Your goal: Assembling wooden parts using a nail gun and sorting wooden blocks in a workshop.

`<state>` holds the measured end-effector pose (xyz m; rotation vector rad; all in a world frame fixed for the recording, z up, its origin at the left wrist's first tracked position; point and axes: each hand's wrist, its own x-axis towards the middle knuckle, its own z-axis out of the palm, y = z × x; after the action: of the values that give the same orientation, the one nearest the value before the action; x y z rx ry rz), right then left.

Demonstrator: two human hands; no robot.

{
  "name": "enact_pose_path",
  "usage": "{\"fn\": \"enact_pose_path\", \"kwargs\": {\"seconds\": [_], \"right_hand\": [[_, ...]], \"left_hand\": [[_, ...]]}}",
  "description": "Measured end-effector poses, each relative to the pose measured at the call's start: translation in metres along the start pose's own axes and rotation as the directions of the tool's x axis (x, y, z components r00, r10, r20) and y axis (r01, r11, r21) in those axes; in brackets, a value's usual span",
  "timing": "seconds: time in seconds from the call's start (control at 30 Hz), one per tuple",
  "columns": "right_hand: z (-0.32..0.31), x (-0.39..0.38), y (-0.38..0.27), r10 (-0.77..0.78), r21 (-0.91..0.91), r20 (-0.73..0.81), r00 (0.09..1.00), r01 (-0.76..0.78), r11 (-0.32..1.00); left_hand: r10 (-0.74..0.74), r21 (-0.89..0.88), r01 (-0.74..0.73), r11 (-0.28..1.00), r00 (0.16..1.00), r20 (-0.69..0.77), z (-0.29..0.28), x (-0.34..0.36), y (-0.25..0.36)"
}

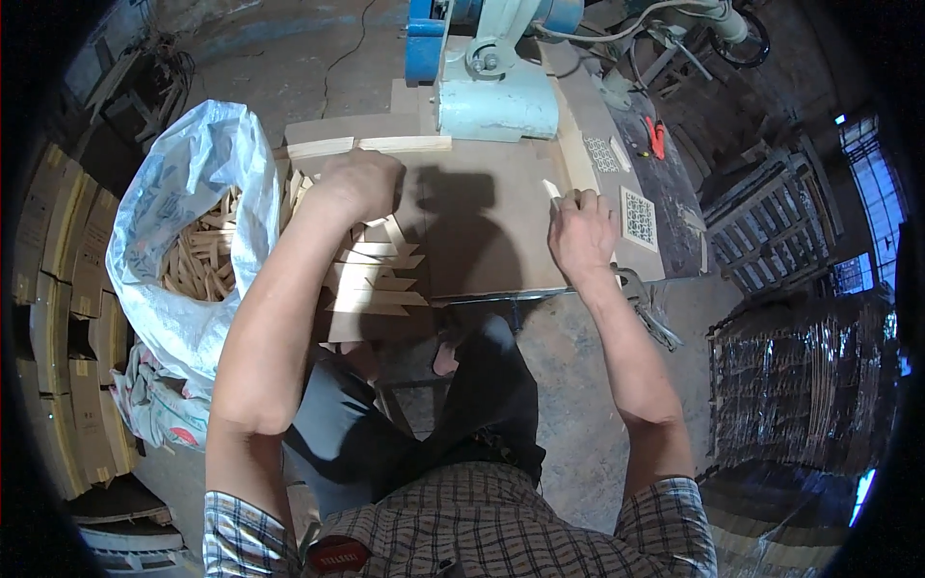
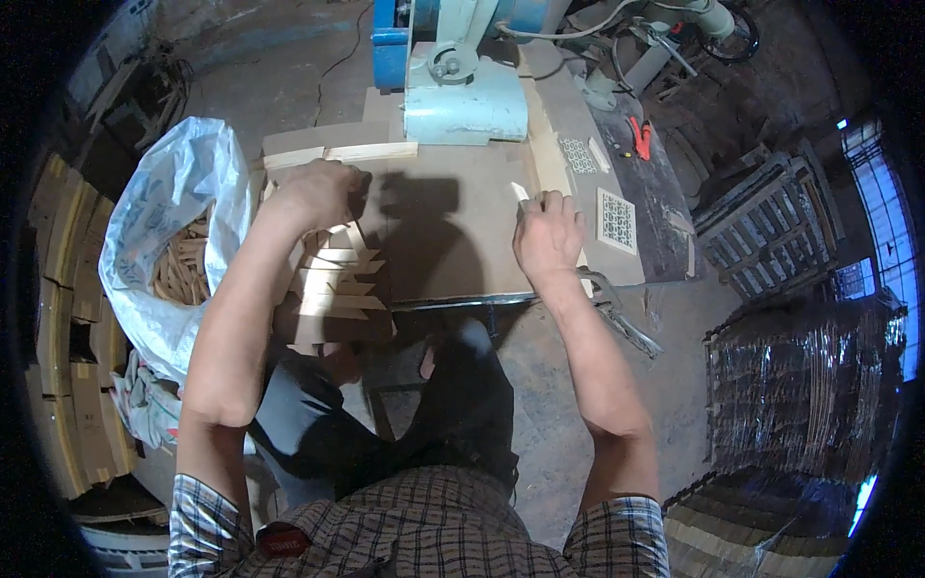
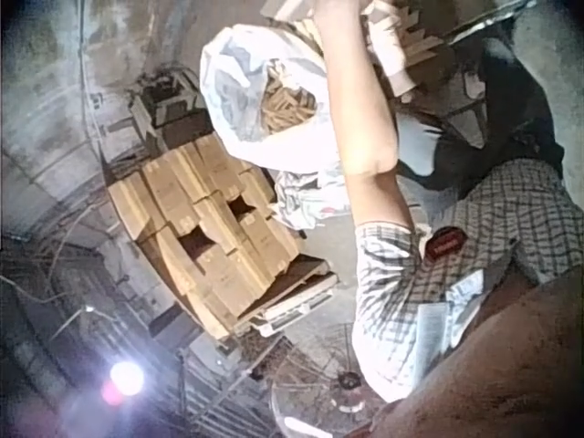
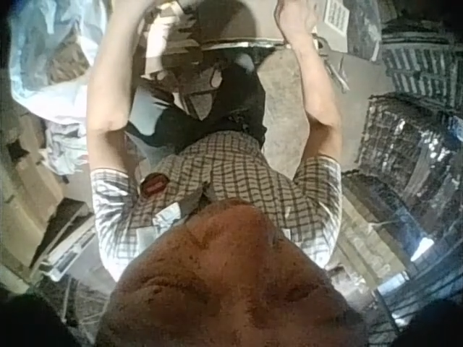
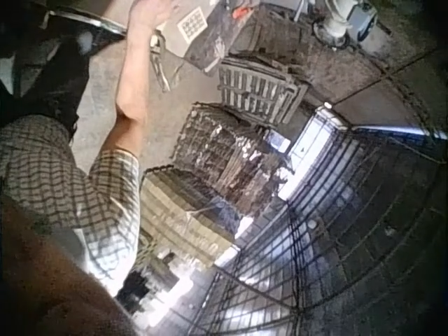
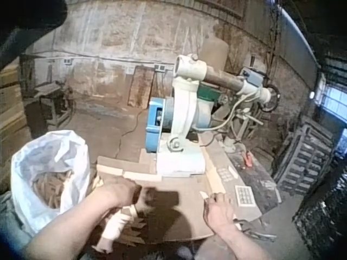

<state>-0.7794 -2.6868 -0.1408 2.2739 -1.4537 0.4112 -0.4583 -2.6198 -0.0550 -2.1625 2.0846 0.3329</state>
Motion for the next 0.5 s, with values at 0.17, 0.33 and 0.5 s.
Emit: {"fn": "enact_pose_path", "kwargs": {"seconds": [0.17, 0.33, 0.5], "right_hand": [[0.011, 0.030, 0.006, 0.032, 0.013, 0.036, 0.999, -0.032, 0.999], [0.037, 0.079, 0.010, 0.073, -0.042, 0.023, 0.997, -0.072, 0.996], [0.034, 0.067, -0.006, 0.051, 0.200, -0.093, 0.994, -0.032, 0.979]], "left_hand": [[0.027, -0.141, -0.026, 0.990, 1.000, 0.007, 0.014, 0.011, -0.013], [0.179, -0.258, -0.176, 0.950, 0.984, -0.012, 0.007, -0.001, -0.025], [0.228, -0.295, -0.173, 0.940, 0.959, 0.166, 0.002, -0.006, -0.041]]}}
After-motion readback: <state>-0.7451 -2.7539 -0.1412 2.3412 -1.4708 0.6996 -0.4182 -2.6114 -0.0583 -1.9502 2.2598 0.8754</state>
